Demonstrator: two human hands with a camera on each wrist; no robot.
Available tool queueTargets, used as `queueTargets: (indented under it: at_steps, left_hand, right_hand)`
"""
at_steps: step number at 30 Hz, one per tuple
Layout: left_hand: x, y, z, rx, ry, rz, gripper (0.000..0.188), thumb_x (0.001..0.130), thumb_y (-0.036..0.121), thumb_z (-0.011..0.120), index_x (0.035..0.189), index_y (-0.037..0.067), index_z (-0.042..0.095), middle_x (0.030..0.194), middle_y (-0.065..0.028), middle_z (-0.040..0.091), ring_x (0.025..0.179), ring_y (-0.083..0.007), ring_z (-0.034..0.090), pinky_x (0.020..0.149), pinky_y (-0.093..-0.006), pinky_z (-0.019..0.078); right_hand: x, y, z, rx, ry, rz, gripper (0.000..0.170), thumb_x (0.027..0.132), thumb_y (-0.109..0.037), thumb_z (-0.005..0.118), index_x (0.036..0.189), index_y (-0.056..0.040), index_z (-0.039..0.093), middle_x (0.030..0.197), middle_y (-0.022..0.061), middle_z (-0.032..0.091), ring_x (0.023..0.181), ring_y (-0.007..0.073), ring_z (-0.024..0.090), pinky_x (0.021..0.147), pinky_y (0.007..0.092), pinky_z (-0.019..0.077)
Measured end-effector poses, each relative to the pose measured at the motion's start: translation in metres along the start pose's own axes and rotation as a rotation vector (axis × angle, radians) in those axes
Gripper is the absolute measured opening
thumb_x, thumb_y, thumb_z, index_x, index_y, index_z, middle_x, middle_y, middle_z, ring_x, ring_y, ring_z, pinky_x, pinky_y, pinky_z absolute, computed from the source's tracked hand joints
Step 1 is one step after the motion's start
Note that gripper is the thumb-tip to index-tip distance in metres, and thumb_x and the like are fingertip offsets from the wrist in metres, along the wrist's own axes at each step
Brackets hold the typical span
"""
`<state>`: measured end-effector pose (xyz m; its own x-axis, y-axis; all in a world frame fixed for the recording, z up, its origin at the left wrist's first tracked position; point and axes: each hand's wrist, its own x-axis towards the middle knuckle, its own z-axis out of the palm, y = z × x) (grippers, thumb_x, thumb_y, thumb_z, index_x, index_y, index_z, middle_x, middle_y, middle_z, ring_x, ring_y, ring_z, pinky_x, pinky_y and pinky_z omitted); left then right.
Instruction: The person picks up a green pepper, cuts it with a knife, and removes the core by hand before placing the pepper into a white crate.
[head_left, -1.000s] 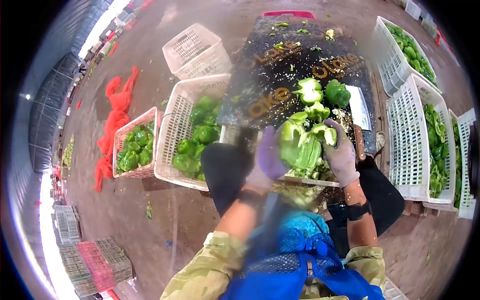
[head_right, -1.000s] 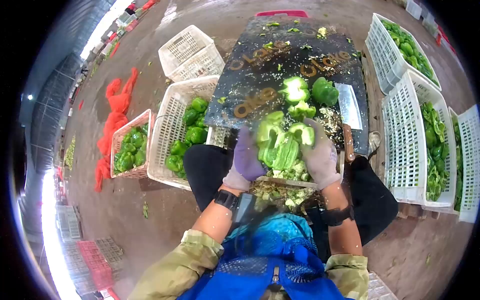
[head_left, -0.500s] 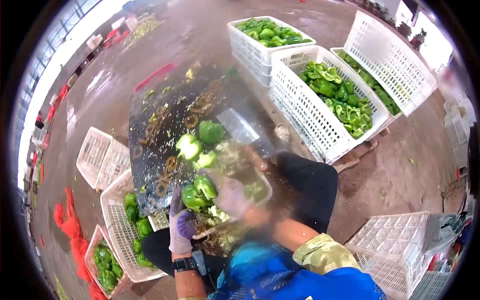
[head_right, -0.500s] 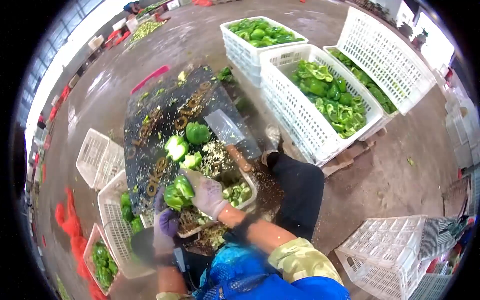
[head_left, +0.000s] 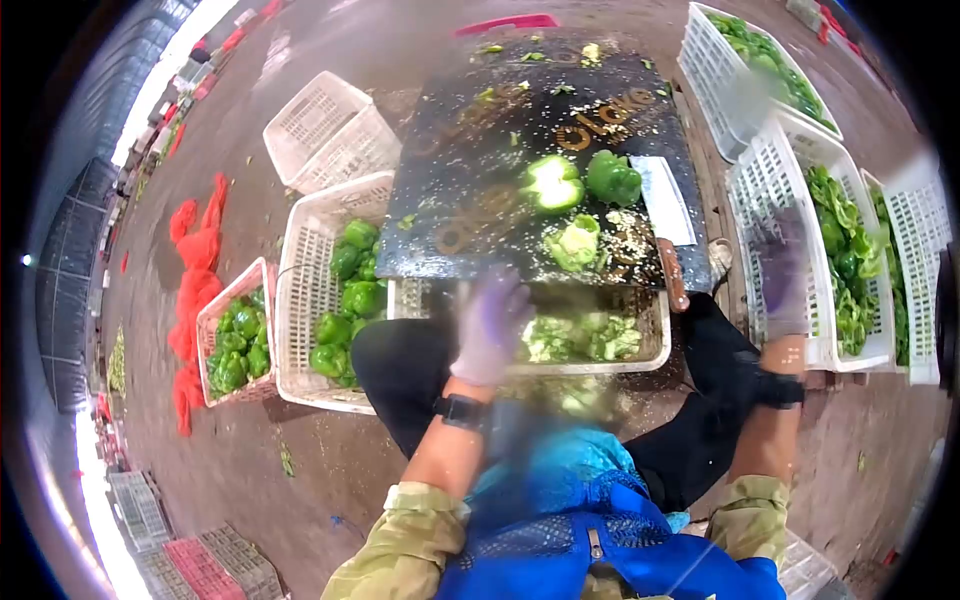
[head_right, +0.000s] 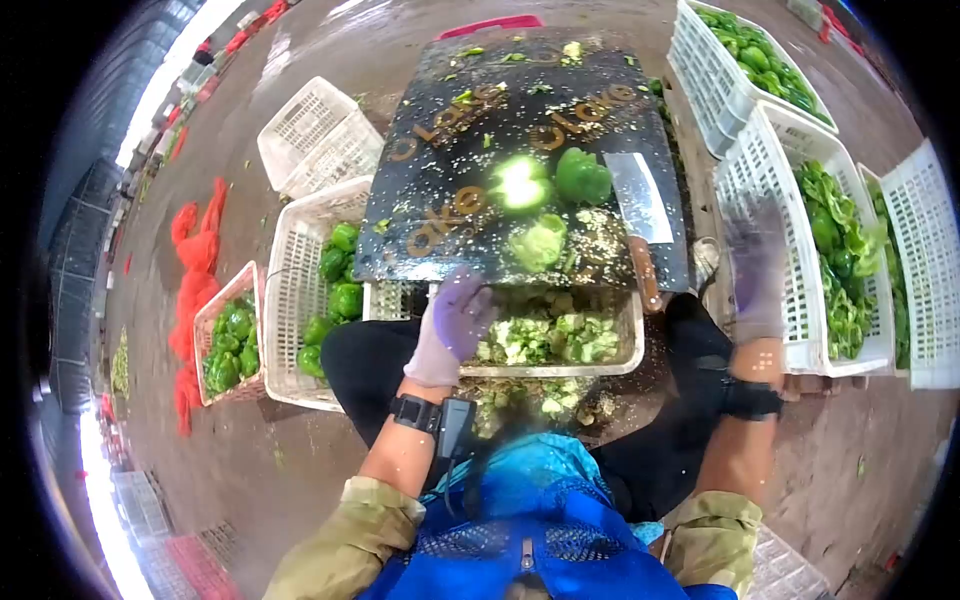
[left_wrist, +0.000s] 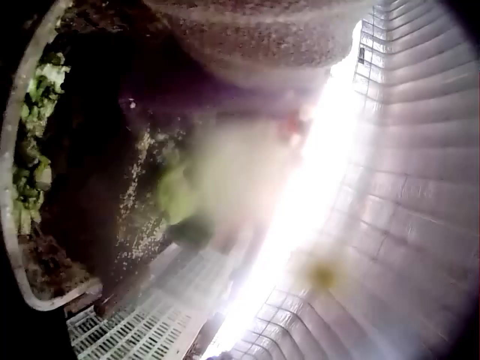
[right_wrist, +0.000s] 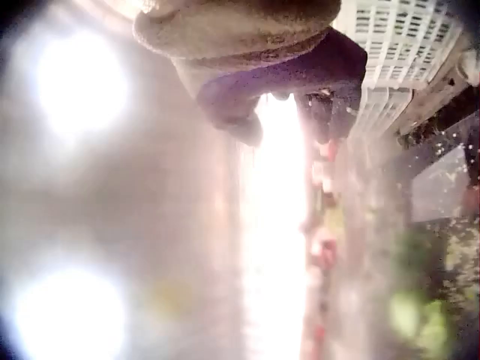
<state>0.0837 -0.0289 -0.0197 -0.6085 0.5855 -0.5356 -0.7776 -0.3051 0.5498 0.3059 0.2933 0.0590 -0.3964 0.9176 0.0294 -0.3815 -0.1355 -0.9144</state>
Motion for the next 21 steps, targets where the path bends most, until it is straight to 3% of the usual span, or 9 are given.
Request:
queueTargets:
  at_steps: [3, 5, 9, 11, 13, 15, 16, 18, 21]
  left_hand:
    - [0.002, -0.002, 0.0, 0.027, -0.012, -0.034, 0.037, 0.094, 0.02, 0.047, 0.131, 0.02, 0.044, 0.118, -0.0031, 0.053, 0.107, -0.0242, 0.05, 0.093, -0.0429, 0.0422]
    - [-0.01, 0.007, 0.02, 0.11, 0.067, -0.078, 0.038, 0.093, 0.018, 0.048, 0.13, 0.02, 0.045, 0.119, -0.0027, 0.052, 0.107, -0.0237, 0.051, 0.091, -0.0425, 0.0426]
    - [-0.006, 0.005, 0.003, 0.084, -0.064, -0.124, 0.041, 0.091, 0.019, 0.051, 0.132, 0.02, 0.043, 0.119, -0.0018, 0.052, 0.106, -0.0221, 0.051, 0.09, -0.0429, 0.0423]
    - [-0.005, 0.008, 0.008, 0.103, -0.086, -0.107, 0.046, 0.092, 0.021, 0.05, 0.137, 0.02, 0.038, 0.123, -0.0028, 0.05, 0.108, -0.0215, 0.05, 0.09, -0.043, 0.0419]
    - [-0.021, 0.016, 0.029, 0.098, -0.106, -0.057, 0.049, 0.092, 0.021, 0.05, 0.139, 0.019, 0.036, 0.126, -0.003, 0.049, 0.108, -0.0206, 0.051, 0.09, -0.0434, 0.0416]
    - [-0.017, 0.017, 0.031, 0.123, -0.249, -0.08, 0.054, 0.092, 0.021, 0.053, 0.141, 0.014, 0.032, 0.131, -0.0051, 0.046, 0.111, -0.0204, 0.051, 0.093, -0.0408, 0.0419]
    - [-0.016, 0.016, 0.032, 0.116, -0.352, -0.09, 0.055, 0.091, 0.021, 0.054, 0.141, 0.013, 0.032, 0.132, -0.0058, 0.045, 0.113, -0.0206, 0.05, 0.094, -0.0396, 0.0421]
    - [-0.034, 0.02, 0.051, 0.089, -0.442, -0.159, 0.059, 0.088, 0.018, 0.059, 0.14, 0.008, 0.032, 0.132, -0.0083, 0.046, 0.118, -0.0212, 0.048, 0.096, -0.0339, 0.0427]
    - [-0.041, 0.02, 0.054, 0.224, -0.473, -0.048, 0.059, 0.086, 0.014, 0.062, 0.138, 0.008, 0.035, 0.127, -0.0081, 0.05, 0.117, -0.0194, 0.049, 0.095, -0.0318, 0.0433]
  right_hand:
    - [-0.049, 0.057, 0.104, -0.774, -0.556, 0.01, 0.056, 0.078, -0.009, 0.068, 0.129, -0.0108, 0.045, 0.118, 0.0108, 0.057, 0.112, 0.0249, 0.053, 0.094, 0.0355, 0.0421]
    - [-0.062, 0.091, 0.137, -1.313, -0.815, -0.504, 0.052, 0.078, -0.007, 0.065, 0.126, -0.0132, 0.048, 0.125, 0.0115, 0.053, 0.116, 0.0277, 0.05, 0.095, 0.0389, 0.0423]
    - [-0.06, 0.137, 0.169, -1.761, -0.888, -0.551, 0.04, 0.078, -0.01, 0.062, 0.117, -0.0184, 0.054, 0.127, 0.0073, 0.05, 0.118, 0.0254, 0.049, 0.089, 0.0402, 0.0451]
    - [-0.062, 0.12, 0.175, -1.66, -0.89, -0.205, 0.043, 0.076, -0.016, 0.066, 0.117, -0.0184, 0.054, 0.126, 0.008, 0.05, 0.111, 0.0273, 0.054, 0.087, 0.0396, 0.0464]
    - [-0.069, 0.134, 0.154, -1.175, -0.654, -0.151, 0.052, 0.076, -0.024, 0.072, 0.12, -0.0079, 0.052, 0.115, 0.01, 0.057, 0.104, 0.0262, 0.058, 0.085, 0.0354, 0.0477]
    - [-0.079, 0.111, 0.155, -0.463, -0.688, 0.588, 0.054, 0.079, -0.027, 0.071, 0.122, -0.0024, 0.05, 0.113, 0.0093, 0.058, 0.104, 0.0193, 0.057, 0.085, 0.0291, 0.0475]
    - [-0.097, 0.089, 0.155, -0.173, -0.621, 0.716, 0.052, 0.082, -0.024, 0.069, 0.126, -0.0028, 0.049, 0.116, 0.0085, 0.057, 0.103, 0.0155, 0.056, 0.082, 0.0269, 0.0486]
    - [-0.113, 0.073, 0.137, -0.341, -0.984, 0.106, 0.053, 0.084, -0.021, 0.066, 0.129, -0.0017, 0.046, 0.123, 0.0108, 0.052, 0.108, 0.0181, 0.054, 0.088, 0.032, 0.0491]
    - [-0.125, 0.053, 0.138, 0.259, -0.864, 0.654, 0.051, 0.084, -0.008, 0.059, 0.132, -0.0032, 0.043, 0.129, 0.0118, 0.047, 0.114, 0.0213, 0.052, 0.094, 0.0361, 0.0473]
